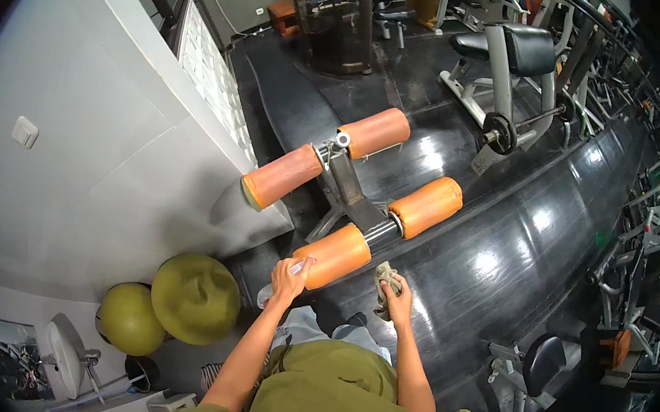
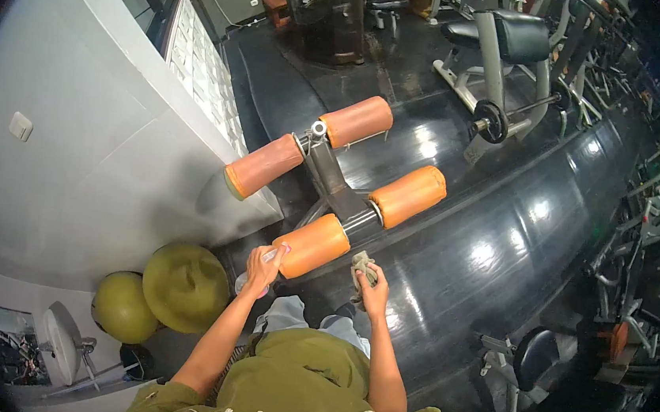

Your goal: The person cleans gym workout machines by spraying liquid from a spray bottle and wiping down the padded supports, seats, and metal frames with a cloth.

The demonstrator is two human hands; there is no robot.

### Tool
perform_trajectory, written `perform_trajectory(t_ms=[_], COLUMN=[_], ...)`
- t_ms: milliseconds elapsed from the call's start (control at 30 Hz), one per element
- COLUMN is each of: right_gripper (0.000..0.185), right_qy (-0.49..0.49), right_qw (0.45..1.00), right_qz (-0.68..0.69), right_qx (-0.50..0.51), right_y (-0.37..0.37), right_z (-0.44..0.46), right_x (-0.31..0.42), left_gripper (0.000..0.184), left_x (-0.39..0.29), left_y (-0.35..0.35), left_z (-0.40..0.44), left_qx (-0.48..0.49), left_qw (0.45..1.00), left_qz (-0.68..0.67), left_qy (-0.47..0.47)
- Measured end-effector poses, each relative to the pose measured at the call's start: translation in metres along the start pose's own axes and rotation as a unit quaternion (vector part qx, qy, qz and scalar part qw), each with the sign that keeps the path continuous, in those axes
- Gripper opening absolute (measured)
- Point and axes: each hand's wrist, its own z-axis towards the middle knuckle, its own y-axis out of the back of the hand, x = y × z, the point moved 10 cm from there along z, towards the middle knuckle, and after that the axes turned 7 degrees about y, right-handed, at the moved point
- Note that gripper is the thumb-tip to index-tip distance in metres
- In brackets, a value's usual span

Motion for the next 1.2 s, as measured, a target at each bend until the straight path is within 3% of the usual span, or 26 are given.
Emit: perform_trajectory(t_ms=[200, 333, 400, 467, 567, 700, 733, 767, 833, 900, 1000, 1033, 1133, 1200], right_gripper=[0.035, 0.036, 0.037, 0.036, 0.037, 0.035, 0.036, 0.037, 0.037, 0.037, 0.037, 0.037, 0.036, 0.034], right_qy=[-0.027, 0.023, 0.099, 0.098, 0.191, 0.124, 0.201, 0.219, 0.231, 0.231, 0.247, 0.222, 0.199, 0.157], right_qw=[0.999, 1.0, 0.995, 0.995, 0.968, 0.948, 0.931, 0.928, 0.924, 0.886, 0.865, 0.889, 0.917, 0.927], right_qz=[0.014, -0.007, -0.016, -0.015, -0.165, -0.29, -0.303, -0.293, -0.29, -0.328, -0.367, -0.363, -0.346, -0.34], right_qx=[0.013, -0.004, -0.015, 0.0, 0.008, 0.029, 0.026, 0.063, 0.1, 0.233, 0.238, 0.169, -0.014, -0.024], right_y=[-0.025, -0.043, -0.053, -0.066, -0.092, -0.137, -0.15, -0.167, -0.182, -0.207, -0.184, -0.161, -0.112, -0.116], right_z=[-0.002, 0.006, 0.013, 0.024, 0.038, 0.02, 0.006, -0.01, -0.029, -0.044, -0.013, 0.004, 0.04, 0.035], right_x=[-0.001, 0.036, 0.066, 0.071, 0.091, 0.068, 0.075, 0.069, 0.071, 0.066, 0.067, 0.071, 0.088, 0.083], left_gripper=[0.051, 0.045, 0.039, 0.033, 0.025, 0.025, 0.027, 0.03, 0.031, 0.036, 0.042, 0.054, 0.063, 0.069], left_x=[0.022, 0.022, 0.027, 0.032, 0.042, 0.056, 0.061, 0.063, 0.067, 0.072, 0.065, 0.068, 0.059, 0.055], left_y=[0.012, 0.031, 0.031, 0.028, 0.02, 0.009, 0.003, 0.0, -0.008, -0.015, -0.024, -0.033, -0.041, -0.047], left_z=[-0.005, -0.008, -0.003, 0.002, 0.011, 0.027, 0.033, 0.038, 0.046, 0.053, 0.057, 0.061, 0.06, 0.057], left_qx=[-0.029, -0.071, -0.047, -0.021, 0.003, 0.026, 0.04, 0.027, 0.047, 0.066, 0.099, 0.109, 0.137, 0.155], left_qw=[0.998, 0.994, 0.995, 0.996, 0.995, 0.992, 0.992, 0.988, 0.987, 0.986, 0.982, 0.979, 0.974, 0.971], left_qz=[-0.045, -0.063, -0.057, -0.053, -0.065, -0.089, -0.092, -0.099, -0.115, -0.125, -0.123, -0.125, -0.112, -0.091], left_qy=[-0.022, -0.059, -0.062, -0.065, -0.077, -0.083, -0.078, -0.114, -0.099, -0.086, -0.105, -0.12, -0.145, -0.156])
